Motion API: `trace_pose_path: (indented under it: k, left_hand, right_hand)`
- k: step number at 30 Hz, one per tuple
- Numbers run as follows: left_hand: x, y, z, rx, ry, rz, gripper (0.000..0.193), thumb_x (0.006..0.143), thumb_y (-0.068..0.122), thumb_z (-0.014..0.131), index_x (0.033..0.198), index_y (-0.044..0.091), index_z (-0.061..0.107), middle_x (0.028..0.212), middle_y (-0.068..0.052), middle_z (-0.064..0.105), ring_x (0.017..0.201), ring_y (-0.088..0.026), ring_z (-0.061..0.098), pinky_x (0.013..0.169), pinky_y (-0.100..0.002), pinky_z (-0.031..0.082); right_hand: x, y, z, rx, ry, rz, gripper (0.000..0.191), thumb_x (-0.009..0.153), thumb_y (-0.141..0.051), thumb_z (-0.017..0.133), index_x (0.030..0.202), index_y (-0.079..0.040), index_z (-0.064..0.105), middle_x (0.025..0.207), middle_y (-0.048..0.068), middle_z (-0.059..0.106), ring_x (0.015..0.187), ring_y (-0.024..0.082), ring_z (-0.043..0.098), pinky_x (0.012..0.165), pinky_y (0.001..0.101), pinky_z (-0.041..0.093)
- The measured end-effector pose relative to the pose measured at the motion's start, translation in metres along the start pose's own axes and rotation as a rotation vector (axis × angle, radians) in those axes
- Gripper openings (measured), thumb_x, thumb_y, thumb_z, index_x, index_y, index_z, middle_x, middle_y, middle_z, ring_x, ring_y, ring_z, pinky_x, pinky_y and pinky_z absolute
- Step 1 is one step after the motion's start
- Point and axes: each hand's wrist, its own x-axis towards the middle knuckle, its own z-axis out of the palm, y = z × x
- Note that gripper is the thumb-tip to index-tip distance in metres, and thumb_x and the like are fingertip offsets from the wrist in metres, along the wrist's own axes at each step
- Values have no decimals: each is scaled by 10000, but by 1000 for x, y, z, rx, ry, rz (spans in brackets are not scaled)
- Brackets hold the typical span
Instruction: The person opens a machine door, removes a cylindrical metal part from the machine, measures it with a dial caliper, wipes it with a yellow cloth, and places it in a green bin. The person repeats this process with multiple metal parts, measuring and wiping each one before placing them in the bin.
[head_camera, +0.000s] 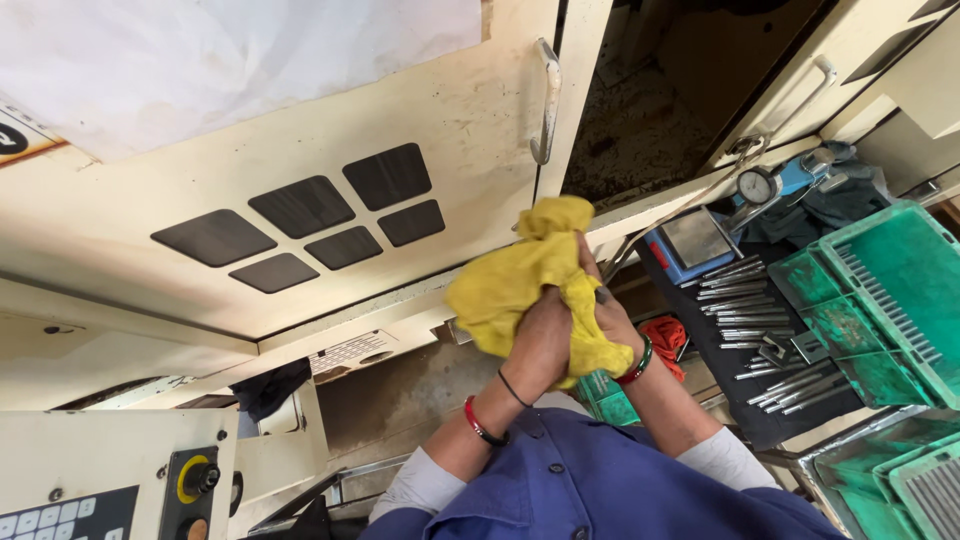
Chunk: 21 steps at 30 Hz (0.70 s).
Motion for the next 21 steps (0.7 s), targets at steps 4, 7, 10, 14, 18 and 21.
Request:
trace_pose_path:
  k: [4, 7, 10, 14, 18, 21]
  left_hand:
    - [0, 9, -13, -66, 80, -18, 461, 934, 143, 601, 1362, -25, 572, 1338, -268, 602, 1270, -445, 533, 1094, -477, 412]
    - [1, 9, -24, 254, -244, 147, 489, 780, 127, 644, 1221, -82, 612, 1249, -288, 586, 1211, -437, 545, 1104, -442, 426]
    - [-3, 18, -36, 32, -403, 78, 380, 860, 169, 610, 1106, -120, 617, 1139, -261, 607, 1171, -408, 578, 1064, -428, 480]
    - [0, 24, -62, -138, -487, 39, 502, 942, 329, 647, 1095, -146, 589, 1094, -293, 566, 1012, -430, 598, 940, -468, 498]
    - [1, 24, -84, -286, -530, 42, 497, 973, 404, 618, 1159, -55, 658, 1108, -246, 609, 1022, -378, 646, 918, -469, 514]
    - [1, 22, -100, -1010, -433, -141, 520, 972, 386, 711, 1235, -59, 657, 1269, -253, 607, 1202, -389, 629, 1037, -517, 496]
  right_hand:
    - [-5, 12, -9, 95, 98, 37, 775, 987, -183, 637, 1621, -197, 193, 1607, 72, 368, 1437, 224, 424, 1169, 386, 376]
    - [-6, 22, -19, 123, 259, 41, 732, 987, -187, 637, 1594, -179, 228, 1577, 77, 396, 1410, 226, 447, 1153, 385, 394]
    - [-9, 27, -29, 122, 307, 62, 690, 988, -192, 636, 1568, -162, 264, 1547, 82, 424, 1383, 227, 470, 1136, 384, 412]
    - [-18, 26, -35, 117, 229, 150, 635, 989, -198, 636, 1533, -139, 312, 1507, 89, 461, 1346, 229, 500, 1115, 383, 435]
    - [-25, 22, -39, 103, 218, 184, 584, 990, -204, 636, 1497, -116, 360, 1467, 96, 499, 1310, 230, 530, 1093, 381, 459]
    - [-27, 17, -47, 86, 221, 186, 548, 991, -208, 635, 1471, -99, 396, 1438, 101, 527, 1283, 232, 553, 1076, 380, 476]
